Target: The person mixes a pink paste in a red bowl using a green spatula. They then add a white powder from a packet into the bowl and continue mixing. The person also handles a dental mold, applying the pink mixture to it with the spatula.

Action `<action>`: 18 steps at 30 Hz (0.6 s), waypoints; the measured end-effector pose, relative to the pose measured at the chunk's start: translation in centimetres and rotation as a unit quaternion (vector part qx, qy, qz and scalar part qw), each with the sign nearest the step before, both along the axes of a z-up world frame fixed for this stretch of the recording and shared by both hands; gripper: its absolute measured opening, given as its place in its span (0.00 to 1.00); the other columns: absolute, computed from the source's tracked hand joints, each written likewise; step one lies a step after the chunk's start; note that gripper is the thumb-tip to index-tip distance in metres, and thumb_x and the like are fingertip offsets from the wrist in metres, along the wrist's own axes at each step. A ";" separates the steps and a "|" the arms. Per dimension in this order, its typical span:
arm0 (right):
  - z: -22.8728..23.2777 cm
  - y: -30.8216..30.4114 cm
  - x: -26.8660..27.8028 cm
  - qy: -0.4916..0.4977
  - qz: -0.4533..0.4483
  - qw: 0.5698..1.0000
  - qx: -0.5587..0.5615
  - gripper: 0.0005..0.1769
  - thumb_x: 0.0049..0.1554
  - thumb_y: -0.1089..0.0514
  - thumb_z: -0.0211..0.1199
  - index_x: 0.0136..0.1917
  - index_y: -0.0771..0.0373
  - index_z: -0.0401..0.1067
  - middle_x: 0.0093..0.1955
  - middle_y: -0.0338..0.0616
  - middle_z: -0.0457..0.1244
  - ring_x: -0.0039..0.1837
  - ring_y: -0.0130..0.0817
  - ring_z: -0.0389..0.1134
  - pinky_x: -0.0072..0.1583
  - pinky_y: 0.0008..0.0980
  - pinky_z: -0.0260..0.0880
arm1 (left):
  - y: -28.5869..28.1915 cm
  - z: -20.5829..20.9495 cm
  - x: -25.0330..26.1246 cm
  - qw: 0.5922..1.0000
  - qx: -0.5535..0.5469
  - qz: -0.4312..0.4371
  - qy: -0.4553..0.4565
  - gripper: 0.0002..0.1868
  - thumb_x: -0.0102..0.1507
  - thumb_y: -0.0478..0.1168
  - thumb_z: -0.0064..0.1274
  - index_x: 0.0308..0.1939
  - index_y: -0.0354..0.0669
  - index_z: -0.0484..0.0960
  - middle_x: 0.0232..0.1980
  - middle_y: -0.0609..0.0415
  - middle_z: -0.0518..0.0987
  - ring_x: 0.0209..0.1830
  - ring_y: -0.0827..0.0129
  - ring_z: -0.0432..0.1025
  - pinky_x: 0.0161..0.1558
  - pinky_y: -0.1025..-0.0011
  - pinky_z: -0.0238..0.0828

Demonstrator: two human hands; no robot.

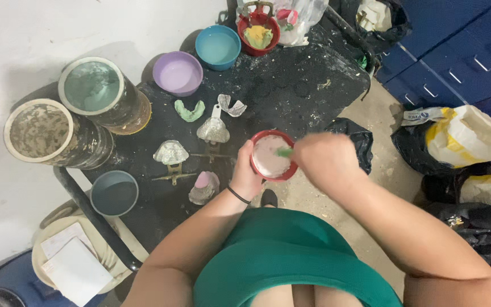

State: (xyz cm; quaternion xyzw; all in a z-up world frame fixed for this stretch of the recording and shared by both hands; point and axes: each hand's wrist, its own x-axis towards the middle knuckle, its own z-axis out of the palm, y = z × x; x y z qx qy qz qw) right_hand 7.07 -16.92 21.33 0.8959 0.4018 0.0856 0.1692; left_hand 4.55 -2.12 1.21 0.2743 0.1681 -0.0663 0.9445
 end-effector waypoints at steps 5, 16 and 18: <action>-1.0 1.2 -0.3 -0.011 0.039 0.998 0.045 0.12 0.53 0.62 0.65 0.31 0.48 0.72 0.27 0.32 0.63 0.32 0.31 0.68 0.35 0.32 0.68 | -0.3 -0.5 -0.4 1.000 0.006 0.016 0.020 0.28 0.68 0.65 0.48 0.59 0.50 0.80 0.60 0.44 0.83 0.61 0.58 0.78 0.64 0.58 0.76; -0.2 1.4 -1.1 -0.014 0.044 0.996 0.077 0.11 0.52 0.60 0.65 0.30 0.47 0.71 0.26 0.30 0.63 0.31 0.31 0.69 0.35 0.32 0.68 | -0.6 1.6 -0.5 0.996 0.009 0.043 0.083 0.21 0.66 0.60 0.53 0.51 0.51 0.83 0.53 0.48 0.86 0.55 0.62 0.80 0.62 0.60 0.77; -0.1 1.1 0.4 -0.003 0.019 0.997 0.072 0.12 0.56 0.61 0.66 0.31 0.50 0.74 0.27 0.32 0.64 0.31 0.29 0.69 0.35 0.27 0.68 | -1.1 1.5 -0.6 0.997 0.009 0.015 0.078 0.26 0.66 0.64 0.54 0.55 0.50 0.83 0.57 0.45 0.84 0.58 0.59 0.78 0.63 0.59 0.76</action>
